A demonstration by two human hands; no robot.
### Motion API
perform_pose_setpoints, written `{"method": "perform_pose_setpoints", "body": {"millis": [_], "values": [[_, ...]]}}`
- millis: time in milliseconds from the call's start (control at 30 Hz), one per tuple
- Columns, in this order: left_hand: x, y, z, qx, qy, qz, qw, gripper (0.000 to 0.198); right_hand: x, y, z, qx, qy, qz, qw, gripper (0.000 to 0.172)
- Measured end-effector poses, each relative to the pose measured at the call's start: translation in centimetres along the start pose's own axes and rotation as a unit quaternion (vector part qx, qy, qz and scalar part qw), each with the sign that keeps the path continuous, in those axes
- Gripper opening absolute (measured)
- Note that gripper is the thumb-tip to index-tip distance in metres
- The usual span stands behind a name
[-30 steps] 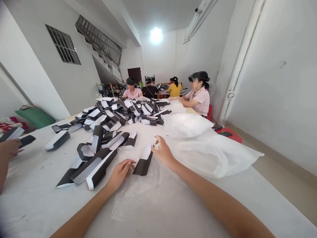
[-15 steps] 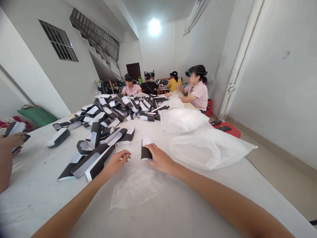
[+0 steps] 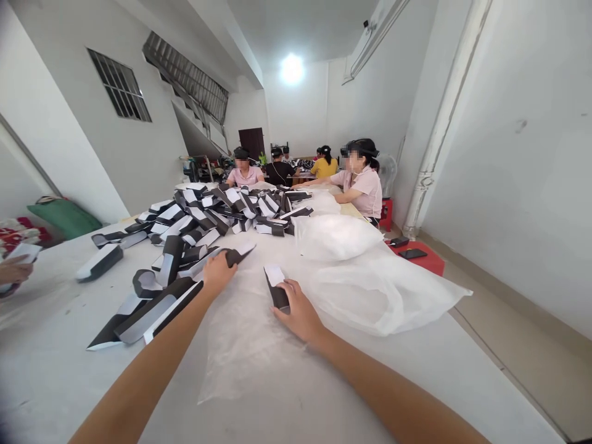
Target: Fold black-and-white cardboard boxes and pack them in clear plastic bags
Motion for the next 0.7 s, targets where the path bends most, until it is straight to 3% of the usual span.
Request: {"method": "perform_pose_setpoints", "body": {"millis": [100,167,267,367,533,633,700], "values": [[-2.3,1.8,-1.2,0.043,0.062,-0.076,0.994,0.054,-0.1,-0.5,-0.9,0.044,-0.051,-0.028,0.997,0.063],[-2.9,4.4,-1.6,0.06,0.2,-0.12,0.971,0.055,0.0,-0.7,-1.3,0.068,-0.053,-0.025,0.996,0.061],[-1.6,9.0,-1.2,-0.016,0.341,-0.057,0.938,0.057,0.1,-0.9,-1.2,0.061,-0.051,-0.008,0.997,0.046],[-0.1,11.9,-0.3,-0.066,0.381,-0.003,0.922,0.057,-0.2,-1.0,-1.2,0.079,-0.111,-0.017,0.99,0.041],[1.2,11.7,1.4,-0.095,0.459,-0.011,0.883,0.059,-0.5,-1.3,-2.0,0.15,-0.225,-0.067,0.96,0.044],[1.9,11.3,2.0,-0.125,0.53,0.003,0.839,0.049,-0.5,-1.5,-2.4,0.151,-0.275,-0.092,0.945,0.048],[1.9,11.3,2.2,-0.129,0.55,-0.008,0.825,0.044,-0.6,-1.5,-2.3,0.133,-0.308,-0.113,0.935,0.049]]}}
Point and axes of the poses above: each hand's wrist, its own y-axis away from the middle knuckle, its own x-axis out of the palm, z = x × y, the point moved 3 cm from there along -y, towards the middle knuckle, and after that the axes turned 5 degrees about x, right-handed, at the moved point
